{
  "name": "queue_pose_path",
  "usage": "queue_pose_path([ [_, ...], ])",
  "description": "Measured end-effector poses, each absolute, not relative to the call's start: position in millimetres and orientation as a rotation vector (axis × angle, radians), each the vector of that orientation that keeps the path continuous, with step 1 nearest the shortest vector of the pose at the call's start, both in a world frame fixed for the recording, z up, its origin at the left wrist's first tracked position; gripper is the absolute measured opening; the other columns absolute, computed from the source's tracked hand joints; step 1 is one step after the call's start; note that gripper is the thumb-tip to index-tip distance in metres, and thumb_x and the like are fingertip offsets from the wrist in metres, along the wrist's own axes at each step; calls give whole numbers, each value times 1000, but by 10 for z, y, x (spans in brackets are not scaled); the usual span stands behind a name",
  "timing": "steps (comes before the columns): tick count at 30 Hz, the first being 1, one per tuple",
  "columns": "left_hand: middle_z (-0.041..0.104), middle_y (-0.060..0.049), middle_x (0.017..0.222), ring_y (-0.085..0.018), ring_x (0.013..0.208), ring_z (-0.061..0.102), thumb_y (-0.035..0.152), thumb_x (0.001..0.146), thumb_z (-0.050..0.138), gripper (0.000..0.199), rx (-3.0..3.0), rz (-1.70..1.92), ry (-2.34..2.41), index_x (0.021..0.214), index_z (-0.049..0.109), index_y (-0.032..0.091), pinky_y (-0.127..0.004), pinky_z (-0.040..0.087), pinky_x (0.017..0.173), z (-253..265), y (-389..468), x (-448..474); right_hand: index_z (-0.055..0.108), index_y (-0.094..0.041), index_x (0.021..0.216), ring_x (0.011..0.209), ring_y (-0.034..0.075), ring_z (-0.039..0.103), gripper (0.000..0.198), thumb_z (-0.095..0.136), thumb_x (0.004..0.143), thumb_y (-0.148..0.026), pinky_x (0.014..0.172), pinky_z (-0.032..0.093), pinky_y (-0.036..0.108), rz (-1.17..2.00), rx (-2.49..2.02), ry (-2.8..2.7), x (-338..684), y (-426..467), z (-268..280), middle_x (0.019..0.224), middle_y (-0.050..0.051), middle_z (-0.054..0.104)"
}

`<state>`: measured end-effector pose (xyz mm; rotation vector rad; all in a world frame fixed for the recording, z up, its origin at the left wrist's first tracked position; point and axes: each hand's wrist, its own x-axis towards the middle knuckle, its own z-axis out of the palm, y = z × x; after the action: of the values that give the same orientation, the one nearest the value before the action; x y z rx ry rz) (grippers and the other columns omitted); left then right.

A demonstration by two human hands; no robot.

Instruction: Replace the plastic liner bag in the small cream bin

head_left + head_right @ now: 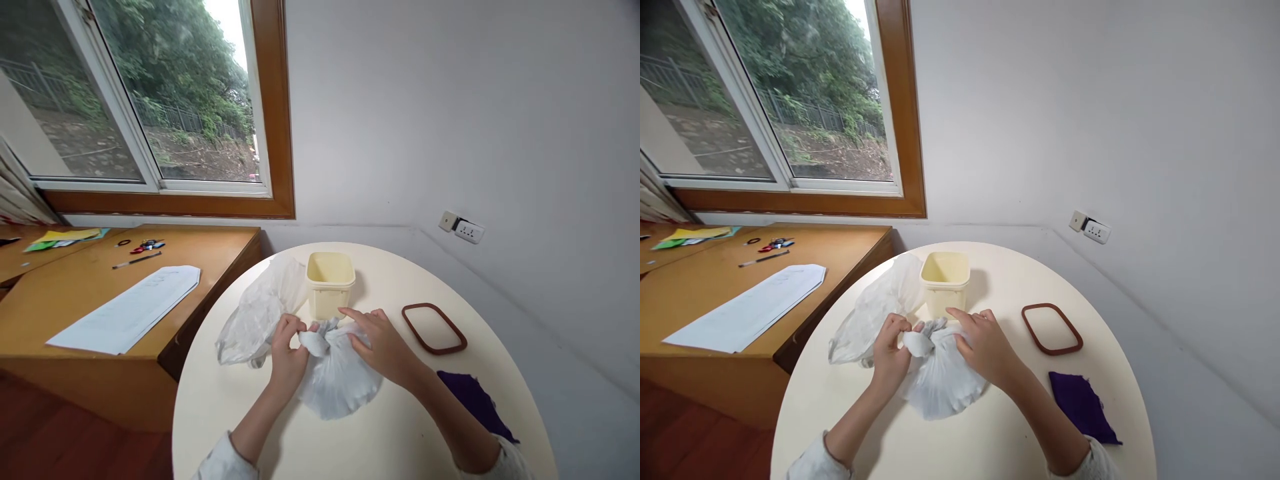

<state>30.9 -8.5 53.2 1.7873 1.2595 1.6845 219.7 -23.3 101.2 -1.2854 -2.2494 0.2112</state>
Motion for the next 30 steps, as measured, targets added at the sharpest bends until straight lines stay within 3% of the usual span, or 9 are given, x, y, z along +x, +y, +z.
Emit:
queue_pose_path([
  [3,42,3,60,-11,56,40,29,75,60,20,1618,1585,1346,62,50,19,-23,32,54,548,-73,291,50,-21,117,78,18,57,38,39,81,-14,77,40,33,250,-1346,-2207,2245,-282,949,97,5,66],
  [9,57,1,67,-12,59,51,31,72,62,17,1290,1422,1113,81,62,17,-21,38,54,591,-42,323,58,-25,103,81,17,58,34,35,81,-13,76,39,33,447,-1390,-2193,2338,-357,941,96,1,67],
  [14,67,-4,87,-18,80,61,29,71,64,19,1247,1414,982,86,64,17,-26,46,70,559,7,274,60,-27,101,73,18,58,33,37,80,-17,64,40,30,533,-1482,-2179,2403,-373,956,81,0,67],
  [20,65,-12,102,-24,100,57,42,80,54,31,1298,1377,784,94,62,15,-36,42,88,589,-6,228,62,-26,95,74,17,59,33,36,78,-14,65,39,28,599,-1476,-2159,2417,-391,993,81,-1,67],
  [24,60,-8,106,-20,93,57,38,70,66,46,1469,1197,1007,110,55,20,-32,44,81,614,-23,256,62,-26,95,74,17,58,33,36,79,-14,67,40,29,587,-1485,-2135,2416,-393,958,82,0,67],
  [30,60,-4,85,-17,76,55,32,72,60,25,1518,1085,987,91,59,16,-27,43,69,565,20,288,59,-25,101,82,18,57,24,45,82,-23,77,43,34,471,-1393,-2085,2428,-395,984,90,3,64],
])
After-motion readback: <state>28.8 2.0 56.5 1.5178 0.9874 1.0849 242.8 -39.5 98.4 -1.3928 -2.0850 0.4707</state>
